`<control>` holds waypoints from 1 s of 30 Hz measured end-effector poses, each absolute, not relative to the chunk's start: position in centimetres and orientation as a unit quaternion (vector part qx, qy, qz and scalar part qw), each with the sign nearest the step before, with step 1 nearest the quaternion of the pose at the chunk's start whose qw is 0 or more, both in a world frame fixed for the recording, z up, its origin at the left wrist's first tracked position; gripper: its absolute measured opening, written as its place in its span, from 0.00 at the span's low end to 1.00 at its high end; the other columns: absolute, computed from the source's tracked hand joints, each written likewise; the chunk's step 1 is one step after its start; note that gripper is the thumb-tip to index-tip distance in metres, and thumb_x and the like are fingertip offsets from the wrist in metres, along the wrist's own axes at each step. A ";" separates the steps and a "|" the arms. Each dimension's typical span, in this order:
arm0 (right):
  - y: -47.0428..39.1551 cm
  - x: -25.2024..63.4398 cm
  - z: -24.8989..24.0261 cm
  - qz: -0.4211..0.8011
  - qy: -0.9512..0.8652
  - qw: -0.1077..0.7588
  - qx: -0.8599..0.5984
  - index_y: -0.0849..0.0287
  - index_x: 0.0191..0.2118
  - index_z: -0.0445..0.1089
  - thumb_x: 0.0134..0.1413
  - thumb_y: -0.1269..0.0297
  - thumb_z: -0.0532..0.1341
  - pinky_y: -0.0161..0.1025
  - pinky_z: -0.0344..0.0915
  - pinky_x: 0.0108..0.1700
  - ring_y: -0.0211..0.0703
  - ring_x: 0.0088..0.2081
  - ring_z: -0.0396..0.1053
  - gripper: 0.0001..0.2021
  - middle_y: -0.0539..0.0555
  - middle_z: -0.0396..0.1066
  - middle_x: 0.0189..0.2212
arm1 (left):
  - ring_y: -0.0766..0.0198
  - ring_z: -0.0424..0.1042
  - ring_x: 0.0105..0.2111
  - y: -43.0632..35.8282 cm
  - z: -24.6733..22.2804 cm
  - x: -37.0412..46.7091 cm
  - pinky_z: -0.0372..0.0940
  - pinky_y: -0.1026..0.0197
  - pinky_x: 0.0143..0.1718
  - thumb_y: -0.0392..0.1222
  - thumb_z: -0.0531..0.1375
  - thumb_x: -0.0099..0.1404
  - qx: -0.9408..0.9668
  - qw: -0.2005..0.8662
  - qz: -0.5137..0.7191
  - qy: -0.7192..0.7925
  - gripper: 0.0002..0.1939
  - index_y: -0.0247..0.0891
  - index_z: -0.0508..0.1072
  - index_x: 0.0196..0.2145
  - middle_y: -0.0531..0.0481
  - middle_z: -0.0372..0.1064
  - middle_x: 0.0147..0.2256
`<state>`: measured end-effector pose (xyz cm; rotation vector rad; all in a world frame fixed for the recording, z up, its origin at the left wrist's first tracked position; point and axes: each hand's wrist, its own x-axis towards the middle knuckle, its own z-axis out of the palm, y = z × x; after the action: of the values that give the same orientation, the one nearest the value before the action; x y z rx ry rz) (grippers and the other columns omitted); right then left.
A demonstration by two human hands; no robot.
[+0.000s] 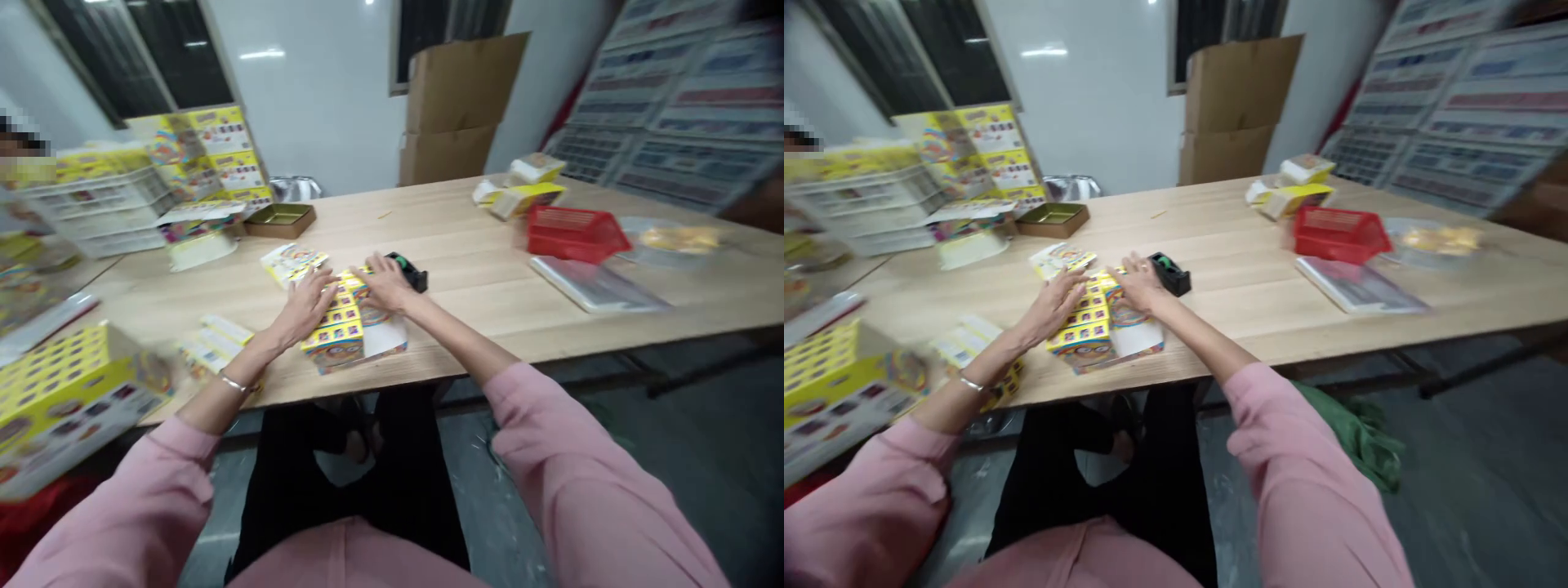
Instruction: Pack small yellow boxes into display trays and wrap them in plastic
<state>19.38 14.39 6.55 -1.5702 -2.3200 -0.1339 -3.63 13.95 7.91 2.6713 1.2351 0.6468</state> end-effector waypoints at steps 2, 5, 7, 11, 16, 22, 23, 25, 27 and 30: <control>11.5 18.8 7.5 -0.047 -0.814 0.204 -0.542 0.67 0.64 0.58 0.52 0.68 0.69 0.70 0.51 0.62 0.75 0.67 0.47 0.35 0.75 0.55 0.63 | 0.50 0.44 0.70 11.5 8.0 -5.9 0.45 0.34 0.66 0.48 0.43 0.76 0.855 0.035 0.296 0.425 0.20 0.40 0.65 0.57 0.41 0.57 0.65; 4.6 16.1 8.2 -0.020 -0.776 0.437 -0.455 0.53 0.62 0.61 0.62 0.64 0.59 0.61 0.60 0.63 0.59 0.62 0.62 0.23 0.62 0.65 0.57 | 0.52 0.44 0.70 6.5 6.4 -10.9 0.44 0.37 0.67 0.47 0.44 0.76 0.786 -0.040 0.386 0.481 0.18 0.43 0.62 0.57 0.41 0.57 0.64; 0.0 12.1 7.0 0.077 -0.776 0.500 -0.376 0.36 0.60 0.60 0.65 0.62 0.57 0.54 0.70 0.58 0.50 0.54 0.71 0.21 0.50 0.72 0.50 | 0.53 0.47 0.69 3.6 3.8 -14.5 0.47 0.40 0.67 0.48 0.45 0.75 0.715 -0.055 0.444 0.537 0.18 0.45 0.57 0.60 0.41 0.55 0.64; -2.1 1.7 1.5 0.248 -0.798 0.439 -0.331 0.45 0.69 0.49 0.67 0.60 0.54 0.54 0.63 0.65 0.51 0.64 0.61 0.27 0.56 0.61 0.63 | 0.53 0.53 0.67 1.1 -2.7 -19.4 0.54 0.44 0.65 0.52 0.48 0.74 0.600 0.022 0.506 0.620 0.27 0.45 0.47 0.66 0.37 0.50 0.65; 7.6 -5.8 -2.4 0.305 -0.676 0.433 -0.512 0.66 0.70 0.43 0.65 0.53 0.54 0.59 0.51 0.68 0.56 0.71 0.42 0.36 0.69 0.46 0.69 | 0.43 0.43 0.70 3.1 -7.2 -20.2 0.46 0.38 0.67 0.58 0.65 0.60 0.611 0.035 0.485 0.624 0.52 0.39 0.39 0.69 0.30 0.41 0.68; 12.9 -6.8 -2.0 0.460 -0.635 0.418 -0.458 0.62 0.61 0.62 0.57 0.47 0.61 0.46 0.65 0.57 0.49 0.52 0.71 0.32 0.61 0.71 0.54 | 0.40 0.41 0.70 5.8 -8.4 -20.1 0.47 0.35 0.66 0.55 0.69 0.56 0.606 0.051 0.494 0.621 0.57 0.36 0.39 0.69 0.26 0.43 0.68; 12.8 -6.6 -2.0 0.457 -0.646 0.422 -0.443 0.60 0.58 0.66 0.56 0.48 0.62 0.44 0.67 0.55 0.48 0.49 0.72 0.29 0.59 0.73 0.51 | 0.42 0.43 0.70 5.8 -8.6 -20.3 0.48 0.38 0.67 0.55 0.68 0.58 0.609 0.057 0.505 0.608 0.54 0.37 0.41 0.69 0.27 0.44 0.68; 12.6 -6.3 -2.1 0.464 -0.661 0.427 -0.405 0.58 0.52 0.71 0.56 0.48 0.61 0.42 0.68 0.50 0.45 0.45 0.72 0.23 0.56 0.75 0.48 | 0.46 0.48 0.69 5.4 -9.0 -20.7 0.50 0.41 0.67 0.56 0.65 0.61 0.607 0.077 0.525 0.592 0.48 0.40 0.45 0.69 0.32 0.47 0.68; 12.5 -6.0 -2.4 0.479 -0.650 0.438 -0.395 0.59 0.49 0.72 0.55 0.48 0.60 0.39 0.68 0.46 0.44 0.43 0.72 0.22 0.55 0.76 0.45 | 0.48 0.52 0.68 4.7 -9.3 -21.2 0.53 0.43 0.67 0.56 0.64 0.63 0.586 0.109 0.545 0.590 0.45 0.42 0.47 0.69 0.35 0.50 0.68; 12.9 -5.7 -3.1 0.478 -0.609 0.462 -0.433 0.62 0.43 0.73 0.54 0.46 0.59 0.38 0.67 0.41 0.44 0.39 0.71 0.22 0.55 0.76 0.39 | 0.50 0.62 0.63 3.8 -9.7 -21.8 0.61 0.44 0.62 0.56 0.57 0.68 0.514 0.171 0.581 0.607 0.39 0.43 0.47 0.69 0.37 0.58 0.64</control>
<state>-5.69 12.85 -3.05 -1.0645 -1.4979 1.1756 -21.78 3.78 -9.67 1.4601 1.7249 1.6497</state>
